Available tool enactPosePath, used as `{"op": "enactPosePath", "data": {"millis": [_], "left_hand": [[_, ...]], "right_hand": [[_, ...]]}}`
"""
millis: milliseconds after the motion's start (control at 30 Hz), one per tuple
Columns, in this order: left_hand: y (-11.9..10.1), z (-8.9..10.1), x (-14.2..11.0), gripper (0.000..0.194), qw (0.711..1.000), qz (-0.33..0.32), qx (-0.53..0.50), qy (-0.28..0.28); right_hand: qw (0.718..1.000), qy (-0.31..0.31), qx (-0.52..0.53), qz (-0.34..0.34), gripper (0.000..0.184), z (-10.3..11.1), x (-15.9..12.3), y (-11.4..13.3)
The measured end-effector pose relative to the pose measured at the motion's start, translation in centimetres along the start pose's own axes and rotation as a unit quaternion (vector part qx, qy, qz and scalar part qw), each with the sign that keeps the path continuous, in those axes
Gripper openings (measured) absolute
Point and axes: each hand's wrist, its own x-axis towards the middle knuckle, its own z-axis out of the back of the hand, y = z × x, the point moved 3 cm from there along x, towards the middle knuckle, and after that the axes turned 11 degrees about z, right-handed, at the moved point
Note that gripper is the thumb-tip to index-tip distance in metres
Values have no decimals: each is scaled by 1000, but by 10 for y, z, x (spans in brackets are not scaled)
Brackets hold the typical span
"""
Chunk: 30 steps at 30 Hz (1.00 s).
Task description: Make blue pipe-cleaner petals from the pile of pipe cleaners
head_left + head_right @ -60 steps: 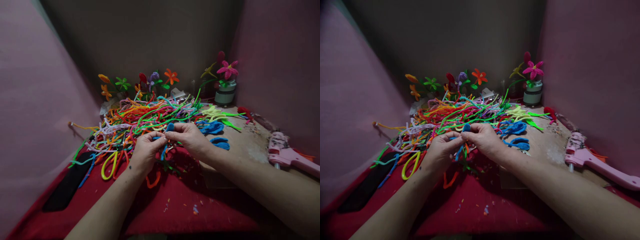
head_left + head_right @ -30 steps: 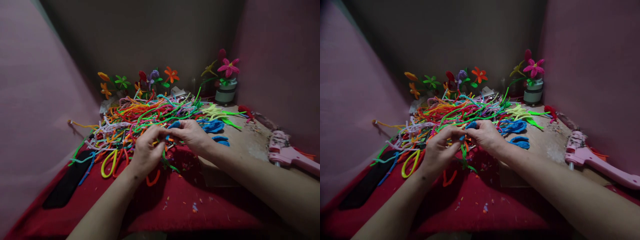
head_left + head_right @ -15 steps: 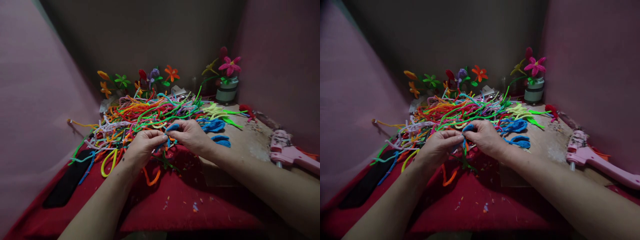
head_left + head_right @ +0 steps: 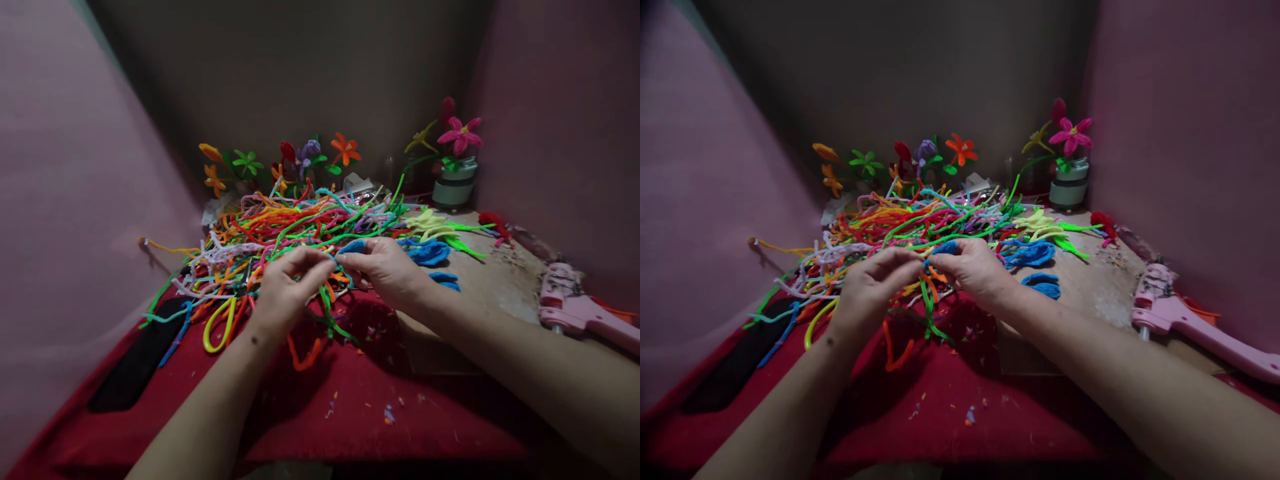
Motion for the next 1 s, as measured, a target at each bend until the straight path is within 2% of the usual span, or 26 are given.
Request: {"op": "enactPosePath", "data": {"millis": [33,67,167,233,300,367,433,500,533,567,633,667,700,733,767,833,867,900,933,967,1000], "left_hand": [[5,1,4,22,991,75,-102,37],[10,1,7,25,971,138,-182,70],[20,-3,9,23,900,259,-298,183],[23,-10,6,20,854,298,-332,267],[23,-14,1,22,816,315,-367,317],[22,-17,-3,27,794,318,-390,342],[20,-16,-4,30,786,316,-397,353],[19,-13,-3,28,800,307,-376,352],[18,-12,-3,27,818,301,-349,344],[17,-10,-2,25,845,289,-308,327],[15,-7,-1,24,919,232,-168,269],[12,-6,-1,25,957,178,-76,216],[9,-6,-2,26,982,112,23,152],[5,-7,-5,27,989,41,116,81],[1,-9,-8,29,982,-19,189,22],[-3,-14,-12,30,965,-80,247,-38],[-2,-14,-12,30,970,-73,228,-35],[0,-14,-11,31,983,-39,177,-11],[3,-13,-8,33,995,17,99,27],[7,-12,-5,36,993,88,4,77],[11,-12,-2,39,973,164,-92,134]], "right_hand": [[1000,9,6,5,18,2,1,-1],[1000,16,7,10,17,3,2,-1],[999,35,15,28,15,3,3,0],[996,68,38,39,12,1,2,1],[992,100,65,45,10,-2,0,3],[989,114,77,49,9,-4,-1,5],[990,115,63,59,8,-4,-2,7],[990,116,20,78,7,-4,-3,10],[990,114,-11,88,6,-4,-3,10],[988,108,-48,97,5,-4,-3,11],[981,77,-140,111,7,-4,-2,10],[974,51,-189,112,9,-3,-2,9],[967,23,-230,106,10,-2,-2,8],[963,-1,-253,94,13,-2,-2,6],[964,-18,-255,75,16,-1,-2,5],[977,-32,-208,34,21,-1,-2,3],[984,-31,-172,20,21,-1,-2,3],[990,-25,-138,11,21,-2,-1,4],[994,-14,-108,8,18,-2,-1,6],[996,-3,-83,9,14,-2,-1,8],[998,9,-62,13,10,-2,-1,11]]}}
